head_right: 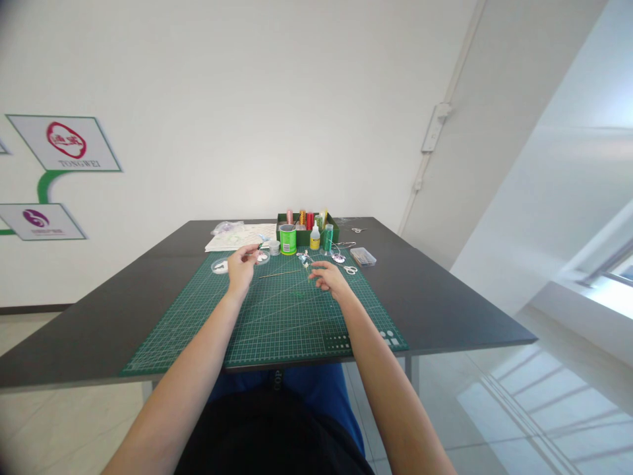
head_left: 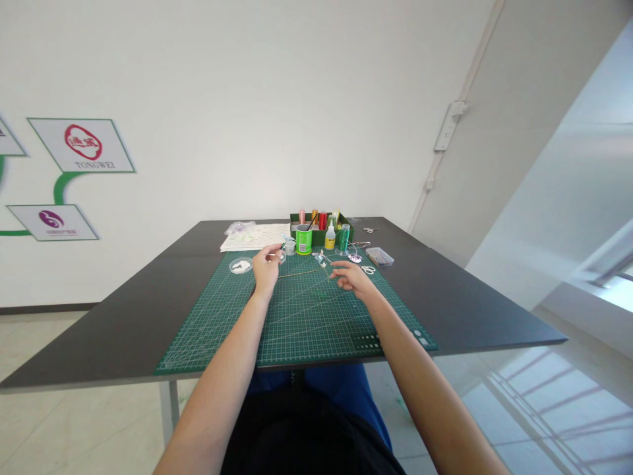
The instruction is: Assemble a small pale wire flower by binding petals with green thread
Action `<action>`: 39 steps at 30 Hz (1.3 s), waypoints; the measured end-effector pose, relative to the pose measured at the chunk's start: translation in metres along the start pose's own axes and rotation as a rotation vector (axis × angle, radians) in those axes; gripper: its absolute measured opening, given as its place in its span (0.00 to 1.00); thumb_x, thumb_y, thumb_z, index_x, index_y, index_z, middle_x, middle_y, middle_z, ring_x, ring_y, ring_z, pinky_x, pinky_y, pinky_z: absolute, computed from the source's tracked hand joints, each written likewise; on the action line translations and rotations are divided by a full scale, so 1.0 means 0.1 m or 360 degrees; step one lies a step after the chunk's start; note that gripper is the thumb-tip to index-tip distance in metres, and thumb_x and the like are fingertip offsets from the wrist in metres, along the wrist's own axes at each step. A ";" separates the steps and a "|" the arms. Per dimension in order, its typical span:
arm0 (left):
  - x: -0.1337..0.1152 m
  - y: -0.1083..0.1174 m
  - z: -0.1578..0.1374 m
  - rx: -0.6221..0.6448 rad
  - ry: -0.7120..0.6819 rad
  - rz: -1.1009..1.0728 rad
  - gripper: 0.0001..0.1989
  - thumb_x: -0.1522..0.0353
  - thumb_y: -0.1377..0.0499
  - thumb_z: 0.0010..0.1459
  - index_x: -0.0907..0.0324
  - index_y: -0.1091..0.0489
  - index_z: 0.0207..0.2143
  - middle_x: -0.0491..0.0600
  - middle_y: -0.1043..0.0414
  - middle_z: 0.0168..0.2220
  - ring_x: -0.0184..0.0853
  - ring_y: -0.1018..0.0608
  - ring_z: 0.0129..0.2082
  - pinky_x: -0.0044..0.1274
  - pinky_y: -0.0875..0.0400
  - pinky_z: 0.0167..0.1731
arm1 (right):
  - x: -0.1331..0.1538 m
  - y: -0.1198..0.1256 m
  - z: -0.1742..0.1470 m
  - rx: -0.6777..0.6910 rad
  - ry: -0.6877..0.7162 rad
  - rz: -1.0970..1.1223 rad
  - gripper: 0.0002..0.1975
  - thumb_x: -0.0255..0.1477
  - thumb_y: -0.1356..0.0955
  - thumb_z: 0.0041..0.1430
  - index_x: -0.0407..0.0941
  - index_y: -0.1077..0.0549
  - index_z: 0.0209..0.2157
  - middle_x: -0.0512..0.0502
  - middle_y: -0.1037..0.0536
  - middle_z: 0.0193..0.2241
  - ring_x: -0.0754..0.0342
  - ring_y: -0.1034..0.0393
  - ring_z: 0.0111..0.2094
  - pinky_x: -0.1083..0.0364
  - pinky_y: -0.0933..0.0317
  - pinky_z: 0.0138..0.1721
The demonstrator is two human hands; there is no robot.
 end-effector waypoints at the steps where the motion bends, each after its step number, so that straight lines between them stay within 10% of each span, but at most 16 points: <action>1: 0.00 0.00 0.00 0.0021 -0.0002 0.0002 0.12 0.70 0.38 0.51 0.63 0.21 0.39 0.50 0.20 0.31 0.29 0.27 0.22 0.21 0.31 0.27 | 0.00 0.01 0.01 -0.0097 0.0013 0.0006 0.20 0.22 0.28 0.48 0.42 0.29 0.46 0.46 0.21 0.28 0.62 0.36 0.15 0.63 0.60 0.13; 10: -0.08 -0.11 -0.07 0.0394 -0.0059 0.0124 0.11 0.72 0.39 0.51 0.61 0.20 0.37 0.51 0.20 0.30 0.31 0.26 0.22 0.23 0.30 0.25 | 0.01 0.04 0.04 -0.0322 0.0249 -0.0065 0.20 0.22 0.29 0.46 0.43 0.27 0.44 0.39 0.23 0.43 0.62 0.31 0.20 0.63 0.53 0.13; 20: -0.11 -0.28 -0.27 0.0809 -0.0127 0.0228 0.09 0.71 0.37 0.54 0.59 0.20 0.37 0.49 0.20 0.30 0.30 0.27 0.20 0.24 0.29 0.27 | 0.04 -0.36 -0.22 0.0556 0.0364 0.0000 0.31 0.32 0.26 0.51 0.51 0.32 0.58 0.36 0.36 0.64 0.55 0.22 0.29 0.63 0.49 0.13; 30: -0.12 -0.31 -0.33 0.1074 -0.0149 0.0269 0.10 0.72 0.39 0.55 0.59 0.20 0.39 0.51 0.19 0.34 0.30 0.26 0.21 0.24 0.30 0.27 | -0.01 -0.40 -0.22 0.0689 0.0288 0.0099 0.27 0.38 0.24 0.51 0.43 0.30 0.51 0.44 0.20 0.34 0.58 0.27 0.23 0.63 0.45 0.16; 39: -0.10 -0.27 -0.28 0.0826 -0.0117 0.0297 0.10 0.73 0.38 0.54 0.59 0.20 0.38 0.49 0.20 0.31 0.30 0.27 0.19 0.24 0.29 0.27 | -0.02 -0.34 -0.16 0.0552 0.0365 -0.0057 0.24 0.43 0.26 0.52 0.39 0.24 0.43 0.59 0.36 0.13 0.65 0.50 0.13 0.62 0.60 0.14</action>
Point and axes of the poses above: each hand's wrist, its own z-axis towards the middle knuckle, its own y-axis out of the back of the hand, x = y × z, the point moved 1 cm from there along z, towards the middle knuckle
